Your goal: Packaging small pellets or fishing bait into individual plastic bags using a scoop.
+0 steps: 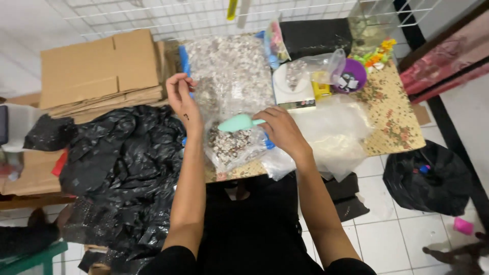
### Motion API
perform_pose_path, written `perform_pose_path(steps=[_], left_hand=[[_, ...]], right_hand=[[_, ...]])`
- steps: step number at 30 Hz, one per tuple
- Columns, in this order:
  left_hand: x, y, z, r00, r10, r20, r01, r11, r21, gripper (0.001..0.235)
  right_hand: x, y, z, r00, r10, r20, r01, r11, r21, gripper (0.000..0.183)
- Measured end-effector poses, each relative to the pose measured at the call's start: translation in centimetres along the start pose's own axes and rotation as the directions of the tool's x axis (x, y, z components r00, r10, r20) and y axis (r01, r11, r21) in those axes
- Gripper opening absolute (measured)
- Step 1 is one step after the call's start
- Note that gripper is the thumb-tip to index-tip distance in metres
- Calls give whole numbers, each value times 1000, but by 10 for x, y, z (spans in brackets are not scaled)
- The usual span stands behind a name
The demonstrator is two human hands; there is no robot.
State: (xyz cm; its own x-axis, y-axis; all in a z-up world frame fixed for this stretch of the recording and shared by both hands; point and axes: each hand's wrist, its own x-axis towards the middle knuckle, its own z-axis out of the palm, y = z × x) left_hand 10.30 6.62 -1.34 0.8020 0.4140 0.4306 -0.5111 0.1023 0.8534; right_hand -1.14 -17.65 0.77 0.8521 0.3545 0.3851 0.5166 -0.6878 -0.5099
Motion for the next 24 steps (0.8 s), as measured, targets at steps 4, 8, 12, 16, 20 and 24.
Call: perform_pose_path(steps=[4,8,12,16,20,24], left_hand=[[-5,21,-1,1000,-20,11,19,999,32,13],[-19,15,13,995,-88,37,88,996,15,12],[-41,7,50,955,-162,249,132,982,136,19],[-72,-16,84,806,-294,514,137,937,321,21],[-92,-5,117,659,-218,720,-50,942,331,28],[-100,-10,144,565,-283,775,-155,886,437,31]], right_hand=[[-5,14,3,995,-41,-94,32,996,-87,21],[-21,47,-14,932,74,-353,-85,996,-16,34],[-20,54,-48,720,245,-649,-245,965,92,20],[-25,110,-69,494,340,-801,-368,916,162,15],[-5,128,-75,455,461,-762,-331,882,335,28],[10,118,-77,518,657,-548,-383,751,538,19]])
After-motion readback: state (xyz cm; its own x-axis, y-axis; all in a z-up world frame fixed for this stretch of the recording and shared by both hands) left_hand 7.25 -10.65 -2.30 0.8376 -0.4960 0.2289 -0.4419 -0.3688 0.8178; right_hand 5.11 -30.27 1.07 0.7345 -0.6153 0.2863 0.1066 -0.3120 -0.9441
